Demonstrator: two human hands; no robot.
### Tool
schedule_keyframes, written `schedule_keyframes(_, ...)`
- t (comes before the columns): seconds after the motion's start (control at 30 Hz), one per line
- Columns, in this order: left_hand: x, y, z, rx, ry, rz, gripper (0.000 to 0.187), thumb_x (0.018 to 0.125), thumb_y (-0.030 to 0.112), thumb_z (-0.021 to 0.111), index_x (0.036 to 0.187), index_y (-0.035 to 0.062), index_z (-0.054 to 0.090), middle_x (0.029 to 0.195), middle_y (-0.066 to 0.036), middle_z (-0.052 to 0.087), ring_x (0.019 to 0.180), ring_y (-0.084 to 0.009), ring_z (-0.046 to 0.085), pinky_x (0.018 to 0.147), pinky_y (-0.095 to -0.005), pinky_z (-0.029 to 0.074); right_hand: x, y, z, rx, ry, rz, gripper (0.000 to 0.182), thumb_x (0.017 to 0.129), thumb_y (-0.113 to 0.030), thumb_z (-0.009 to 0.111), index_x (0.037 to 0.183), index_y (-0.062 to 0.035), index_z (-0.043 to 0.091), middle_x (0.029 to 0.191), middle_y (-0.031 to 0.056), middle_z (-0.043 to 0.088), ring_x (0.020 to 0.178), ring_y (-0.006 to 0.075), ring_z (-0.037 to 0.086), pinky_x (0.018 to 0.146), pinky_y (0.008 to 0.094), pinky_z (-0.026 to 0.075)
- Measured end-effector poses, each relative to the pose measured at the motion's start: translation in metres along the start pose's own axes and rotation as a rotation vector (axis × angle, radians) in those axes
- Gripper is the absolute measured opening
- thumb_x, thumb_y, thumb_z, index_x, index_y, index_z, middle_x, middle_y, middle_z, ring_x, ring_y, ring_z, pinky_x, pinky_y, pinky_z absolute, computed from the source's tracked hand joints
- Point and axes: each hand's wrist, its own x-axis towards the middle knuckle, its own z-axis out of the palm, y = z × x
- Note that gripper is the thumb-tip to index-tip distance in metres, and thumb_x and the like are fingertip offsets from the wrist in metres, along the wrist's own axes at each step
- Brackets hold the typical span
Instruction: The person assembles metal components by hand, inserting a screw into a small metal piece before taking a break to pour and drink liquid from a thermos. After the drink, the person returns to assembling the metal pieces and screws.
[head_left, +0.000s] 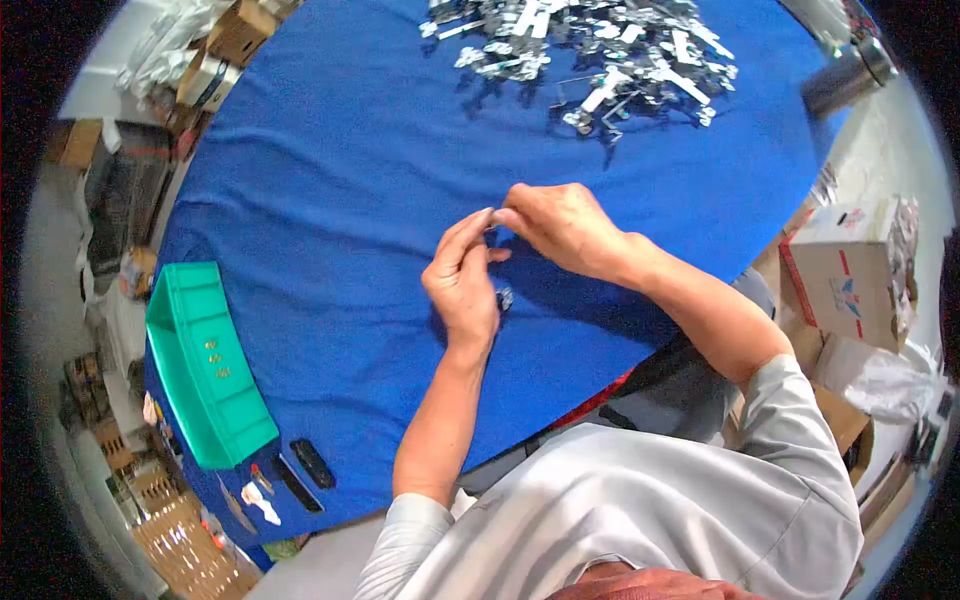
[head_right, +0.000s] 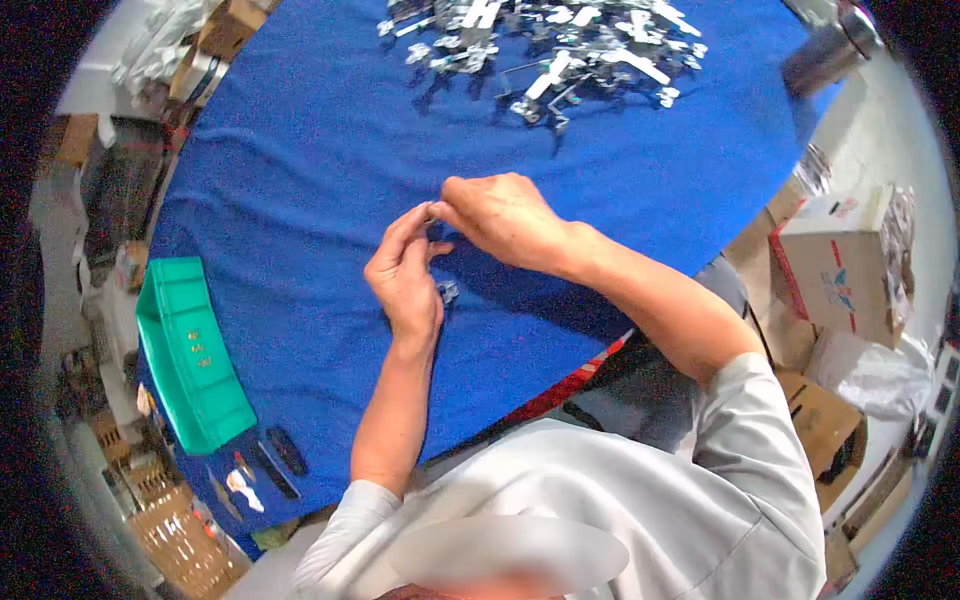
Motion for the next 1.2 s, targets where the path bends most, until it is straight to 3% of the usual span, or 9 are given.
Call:
schedule_keyframes(0.27,0.001,-0.004,-0.001,-0.064,0.018,-0.004,0.027,0.094,-0.008,0.049,0.111,-0.0042,0.069,0.114,-0.014,0.066,0.095,-0.0187,0.067,0.069,-0.0278,0.061,0.002,-0.003,0.004,0.185,0.092,0.039,0.021,0.095,-0.024,0.062,0.091,-0.0037,0.057,0.072,0.0179,0.064,0.067,0.039,0.064,0.056,0.0457,0.048)
schedule_keyframes(0.4,-0.001,-0.002,0.0,-0.071,0.009,0.013,0.028,0.094,-0.009,0.049,0.111,-0.0031,0.069,0.112,-0.013,0.067,0.096,-0.0179,0.066,0.069,-0.0276,0.061,0.004,-0.005,-0.008,0.034,-0.094,0.153,0.022,0.093,-0.021,0.066,0.089,-0.0003,0.057,0.068,0.0168,0.063,0.06,0.0364,0.062,0.053,0.0422,0.046)
schedule_keyframes(0.6,0.001,-0.005,-0.002,-0.073,0.022,-0.004,0.027,0.094,-0.008,0.049,0.11,-0.0036,0.07,0.113,-0.014,0.067,0.096,-0.0181,0.067,0.069,-0.0274,0.061,0.004,-0.007,-0.007,0.282,0.051,0.094,0.024,0.092,-0.02,0.066,0.086,0.0005,0.057,0.066,0.0175,0.061,0.059,0.0339,0.063,0.054,0.0419,0.046)
schedule_keyframes(0.77,0.001,-0.002,0.0,-0.07,0.031,-0.028,0.027,0.093,-0.009,0.049,0.11,-0.0043,0.07,0.114,-0.014,0.067,0.093,-0.0179,0.067,0.07,-0.0267,0.06,0.003,0.001,-0.006,0.072,-0.051,0.09,0.022,0.092,-0.02,0.064,0.087,0.0001,0.057,0.072,0.0193,0.063,0.066,0.038,0.064,0.058,0.0447,0.048)
schedule_keyframes(0.83,0.001,-0.001,-0.002,-0.043,0.025,-0.023,0.027,0.093,-0.009,0.049,0.11,-0.0044,0.07,0.114,-0.014,0.067,0.094,-0.0176,0.067,0.07,-0.0267,0.06,0.003,-0.001,-0.003,0.241,0.082,-0.006,0.023,0.093,-0.022,0.062,0.087,-0.0005,0.057,0.071,0.0186,0.063,0.068,0.038,0.065,0.059,0.045,0.049)
schedule_keyframes(0.9,0.001,-0.002,-0.001,-0.056,0.017,-0.028,0.027,0.093,-0.009,0.049,0.11,-0.0041,0.07,0.113,-0.013,0.067,0.094,-0.017,0.067,0.07,-0.0268,0.06,0.002,-0.001,-0.003,0.229,0.092,0.021,0.026,0.094,-0.026,0.061,0.088,-0.0008,0.058,0.07,0.0184,0.063,0.069,0.0381,0.065,0.061,0.0455,0.049)
schedule_keyframes(0.97,0.0,0.0,0.0,-0.062,0.041,-0.03,0.027,0.093,-0.009,0.049,0.109,-0.0039,0.07,0.113,-0.013,0.068,0.094,-0.017,0.067,0.069,-0.0268,0.06,0.002,0.0,-0.004,0.213,0.068,-0.009,0.022,0.093,-0.019,0.065,0.091,0.0016,0.059,0.07,0.0174,0.063,0.063,0.0341,0.064,0.058,0.0404,0.049)
schedule_keyframes(1.1,0.0,-0.004,-0.002,-0.036,0.032,-0.013,0.026,0.093,-0.009,0.051,0.109,-0.0034,0.071,0.112,-0.013,0.068,0.095,-0.0175,0.067,0.07,-0.0272,0.06,0.003,0.001,-0.011,0.042,-0.07,0.077,0.023,0.094,-0.021,0.063,0.089,0.0012,0.058,0.073,0.0183,0.065,0.069,0.0358,0.066,0.059,0.0423,0.049)
schedule_keyframes(1.2,0.001,-0.003,-0.001,-0.059,0.04,-0.014,0.026,0.092,-0.009,0.051,0.109,-0.0035,0.071,0.112,-0.013,0.068,0.095,-0.0176,0.067,0.07,-0.0271,0.06,0.002,0.0,-0.008,0.176,0.053,0.008,0.024,0.095,-0.023,0.063,0.091,0.0006,0.058,0.076,0.0184,0.065,0.071,0.0366,0.066,0.061,0.0433,0.049)
